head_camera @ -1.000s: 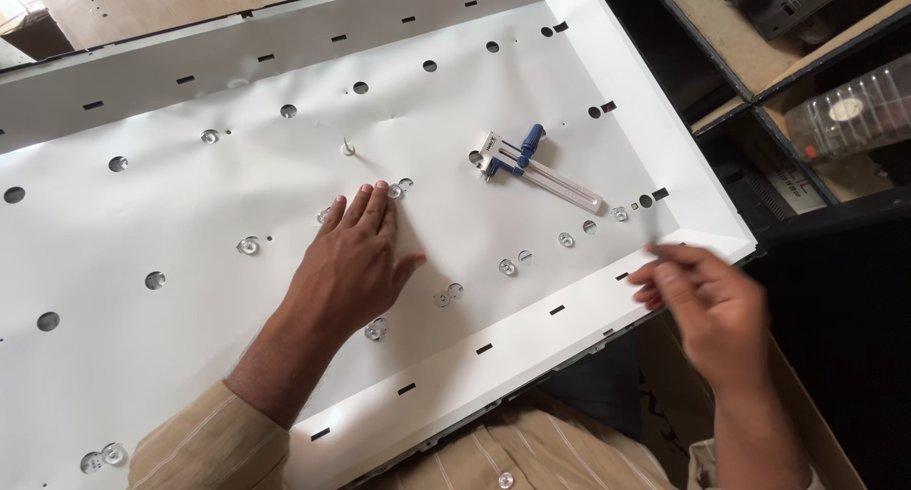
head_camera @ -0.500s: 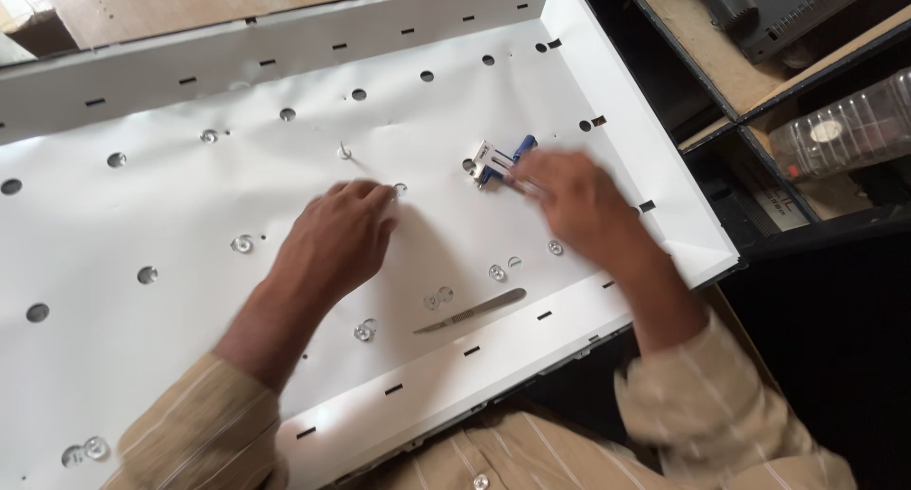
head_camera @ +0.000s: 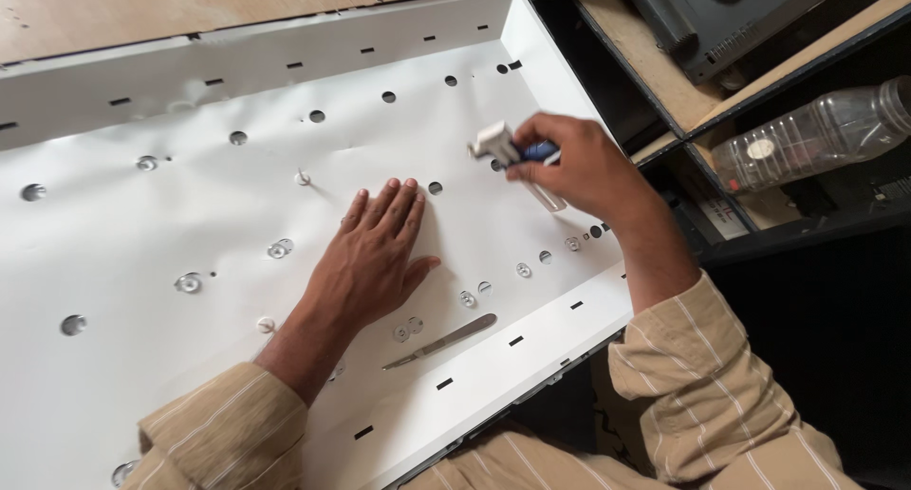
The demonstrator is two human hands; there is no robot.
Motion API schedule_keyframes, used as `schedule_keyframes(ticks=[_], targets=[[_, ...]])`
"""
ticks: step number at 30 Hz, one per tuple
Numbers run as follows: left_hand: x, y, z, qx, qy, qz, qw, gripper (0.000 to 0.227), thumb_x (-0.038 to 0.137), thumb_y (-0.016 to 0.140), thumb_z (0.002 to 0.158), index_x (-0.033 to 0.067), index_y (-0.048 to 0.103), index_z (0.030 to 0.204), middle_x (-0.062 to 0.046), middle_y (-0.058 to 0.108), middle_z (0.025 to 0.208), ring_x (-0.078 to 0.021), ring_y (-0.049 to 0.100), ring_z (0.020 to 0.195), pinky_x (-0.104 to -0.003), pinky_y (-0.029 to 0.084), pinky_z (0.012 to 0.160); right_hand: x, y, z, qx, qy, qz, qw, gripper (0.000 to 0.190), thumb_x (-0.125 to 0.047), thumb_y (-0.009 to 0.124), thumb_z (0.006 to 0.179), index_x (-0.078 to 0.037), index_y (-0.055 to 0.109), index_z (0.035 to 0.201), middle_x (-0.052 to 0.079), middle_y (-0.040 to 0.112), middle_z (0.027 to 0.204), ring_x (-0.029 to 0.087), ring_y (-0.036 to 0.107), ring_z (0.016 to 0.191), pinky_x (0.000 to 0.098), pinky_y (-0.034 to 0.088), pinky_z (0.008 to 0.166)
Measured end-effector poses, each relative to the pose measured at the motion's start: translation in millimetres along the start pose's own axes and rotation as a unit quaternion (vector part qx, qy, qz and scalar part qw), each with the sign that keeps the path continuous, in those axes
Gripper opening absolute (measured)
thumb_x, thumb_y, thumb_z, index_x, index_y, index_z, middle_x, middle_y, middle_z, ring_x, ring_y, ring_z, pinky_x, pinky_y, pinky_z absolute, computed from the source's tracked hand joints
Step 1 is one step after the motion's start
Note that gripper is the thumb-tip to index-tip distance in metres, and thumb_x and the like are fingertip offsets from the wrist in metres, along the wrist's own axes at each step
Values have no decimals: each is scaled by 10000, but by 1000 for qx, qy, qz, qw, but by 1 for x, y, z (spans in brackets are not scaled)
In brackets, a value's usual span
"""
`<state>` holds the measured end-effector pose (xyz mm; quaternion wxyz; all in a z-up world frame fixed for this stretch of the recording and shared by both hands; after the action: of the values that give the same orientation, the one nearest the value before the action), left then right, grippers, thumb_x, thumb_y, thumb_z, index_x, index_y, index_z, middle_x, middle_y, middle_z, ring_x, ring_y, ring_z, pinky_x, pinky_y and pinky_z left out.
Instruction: The person uses a caliper to measure holes on a white perforated panel and then uses tweezers to insert small clear plastic pieces into the holes. The task involves precise placement of components on the panel.
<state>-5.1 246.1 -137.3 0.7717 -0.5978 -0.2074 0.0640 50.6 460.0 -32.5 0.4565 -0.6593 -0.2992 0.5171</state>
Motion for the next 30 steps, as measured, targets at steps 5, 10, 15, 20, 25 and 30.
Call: schedule_keyframes(ticks=[5,10,15,20,25,30], targets=[[15,-3,-3,37,46,58,997,570,379,536,1007,-45,523,1389,-199,495,1495,-307,377,1439,-470,320,1193,-37,5,5,40,-156,-9,987,248,-190,782,889,-100,723,1112,51,737,1027,191,749,909,334,623,797],[20,-13,-5,49,46,71,995,477,302,619,974,-53,617,1291,-175,596,1404,-269,515,1224,-402,459,976,-61,23,10,77,-216,-71,971,317,-99,780,901,-113,733,1214,66,734,926,224,713,741,423,551,760],[15,-18,2,58,26,58,996,364,270,633,905,11,641,1160,-150,616,1351,-256,495,1195,-415,445,929,-57,25,16,77,-222,-41,971,314,-37,752,936,-100,699,1239,77,716,977,213,717,827,367,583,726],[14,-16,4,70,8,55,996,326,246,608,954,12,626,1180,-152,612,1332,-265,531,1200,-460,438,983,-54,26,17,75,-223,-43,971,366,-34,755,939,-113,689,1290,76,717,998,203,716,847,341,590,708],[14,-11,3,80,-4,78,994,337,243,607,915,39,625,1183,-144,605,1299,-269,550,1210,-526,420,1046,-59,34,14,82,-264,-109,955,423,-83,811,913,-151,702,1315,30,735,907,181,676,749,395,516,716],[6,-8,1,66,-40,48,996,513,346,618,925,-4,594,1300,-161,548,1258,-311,496,1211,-560,396,1045,-57,33,13,91,-263,-87,957,435,-93,802,951,-155,669,1360,31,744,1005,174,690,841,369,504,758]])
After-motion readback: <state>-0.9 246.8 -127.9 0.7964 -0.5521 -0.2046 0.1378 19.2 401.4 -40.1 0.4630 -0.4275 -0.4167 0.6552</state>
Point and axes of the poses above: each hand's wrist, its own z-axis towards the middle knuckle, its own y-axis out of the palm, x = y × z, the point moved 6 cm from there along z, towards the middle knuckle
